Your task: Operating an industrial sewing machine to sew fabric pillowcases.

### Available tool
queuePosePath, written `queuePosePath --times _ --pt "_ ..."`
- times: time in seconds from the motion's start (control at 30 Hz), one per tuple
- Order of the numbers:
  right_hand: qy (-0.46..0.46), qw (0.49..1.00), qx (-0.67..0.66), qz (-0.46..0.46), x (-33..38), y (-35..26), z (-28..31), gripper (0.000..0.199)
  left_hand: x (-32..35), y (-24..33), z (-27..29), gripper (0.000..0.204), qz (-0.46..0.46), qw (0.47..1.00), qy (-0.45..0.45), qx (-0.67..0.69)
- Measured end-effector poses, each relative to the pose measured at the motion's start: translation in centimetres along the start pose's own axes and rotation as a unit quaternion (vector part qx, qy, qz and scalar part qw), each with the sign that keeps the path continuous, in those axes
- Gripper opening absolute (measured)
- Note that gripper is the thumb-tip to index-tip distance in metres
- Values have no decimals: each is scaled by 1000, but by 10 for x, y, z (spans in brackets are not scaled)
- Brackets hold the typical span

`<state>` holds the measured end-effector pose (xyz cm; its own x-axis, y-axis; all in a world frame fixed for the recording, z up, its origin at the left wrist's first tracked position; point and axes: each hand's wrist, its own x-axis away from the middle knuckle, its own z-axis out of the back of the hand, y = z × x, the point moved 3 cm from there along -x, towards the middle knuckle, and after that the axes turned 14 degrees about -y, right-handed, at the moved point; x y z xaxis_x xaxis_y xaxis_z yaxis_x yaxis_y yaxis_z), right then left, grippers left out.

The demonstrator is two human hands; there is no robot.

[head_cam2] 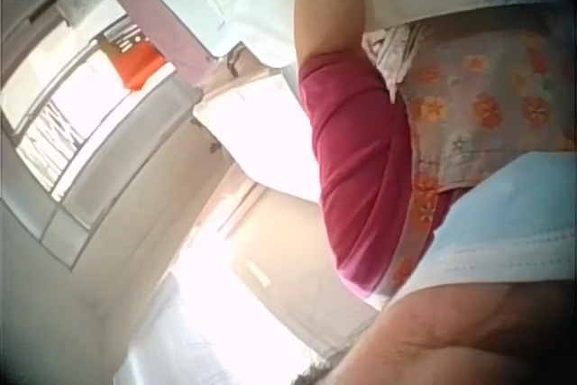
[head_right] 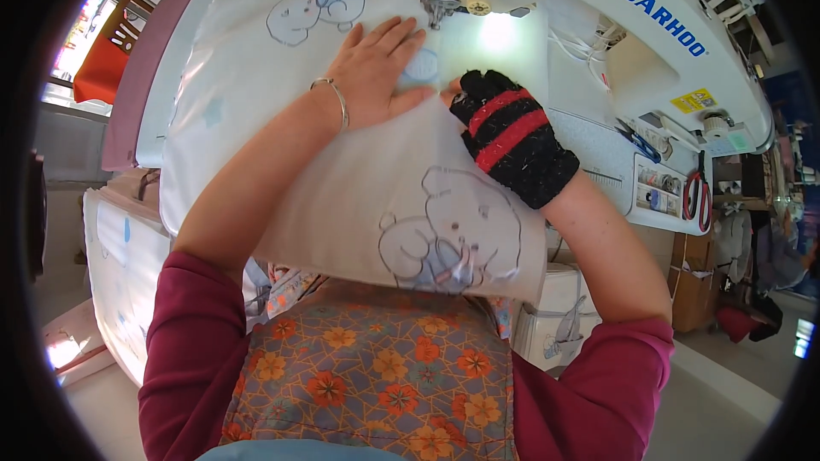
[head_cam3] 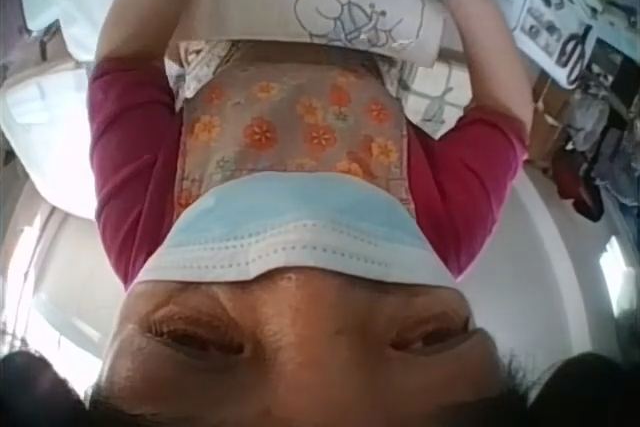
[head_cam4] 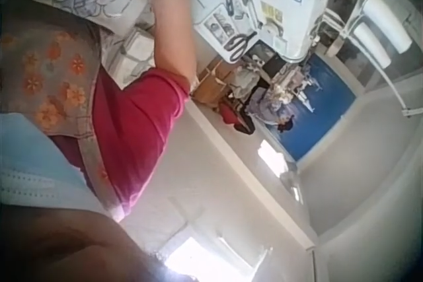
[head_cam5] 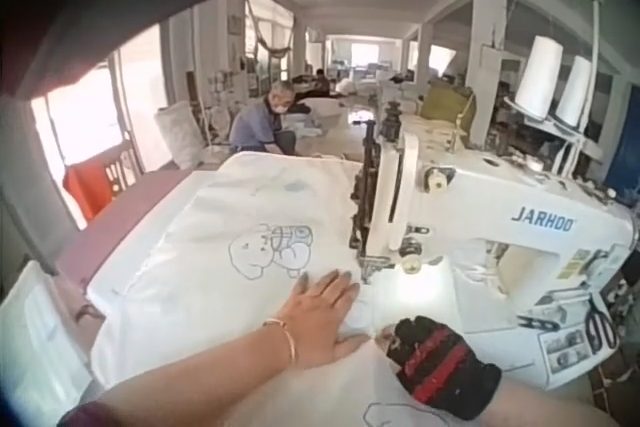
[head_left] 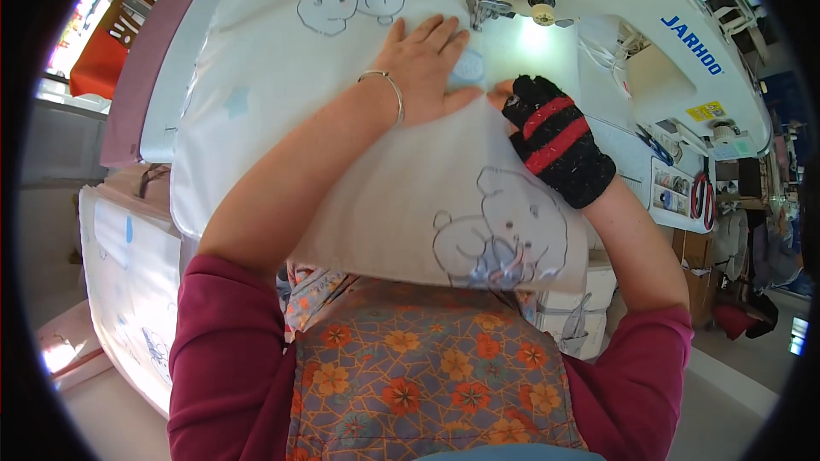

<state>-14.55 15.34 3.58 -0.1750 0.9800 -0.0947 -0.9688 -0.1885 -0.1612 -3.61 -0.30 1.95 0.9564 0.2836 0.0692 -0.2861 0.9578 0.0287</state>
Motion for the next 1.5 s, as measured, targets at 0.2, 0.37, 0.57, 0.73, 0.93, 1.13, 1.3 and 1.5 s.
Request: queuePosePath --times 0.2,0.37,0.57,0.73,0.93,1.13,1.3,1.5 --pt "35 999 18 -1 2 11 3 48 32 27 -5 74 -15 999 -32 -2" --pt "18 1000 9 2 -3 22 -1 43 20 6 0 75 -60 998 -2 6" --pt "37 999 10 3 -10 19 -3 42 14 3 5 78 -75 995 -55 -24" --pt "8 999 -45 -6 -6 30 9 43 39 19 2 77 -129 991 -23 33" --pt "14 999 -14 -36 -6 37 -1 39 42 40 9 79 -152 984 -78 51" --pt "134 989 -63 -1 -9 40 11 33 82 113 -7 52 -163 986 43 15" --pt "110 993 19 -30 -1 49 -5 33 88 104 -15 51 -183 979 58 63" --pt "105 994 25 -15 2 34 -6 37 111 60 3 43 -238 966 57 83"
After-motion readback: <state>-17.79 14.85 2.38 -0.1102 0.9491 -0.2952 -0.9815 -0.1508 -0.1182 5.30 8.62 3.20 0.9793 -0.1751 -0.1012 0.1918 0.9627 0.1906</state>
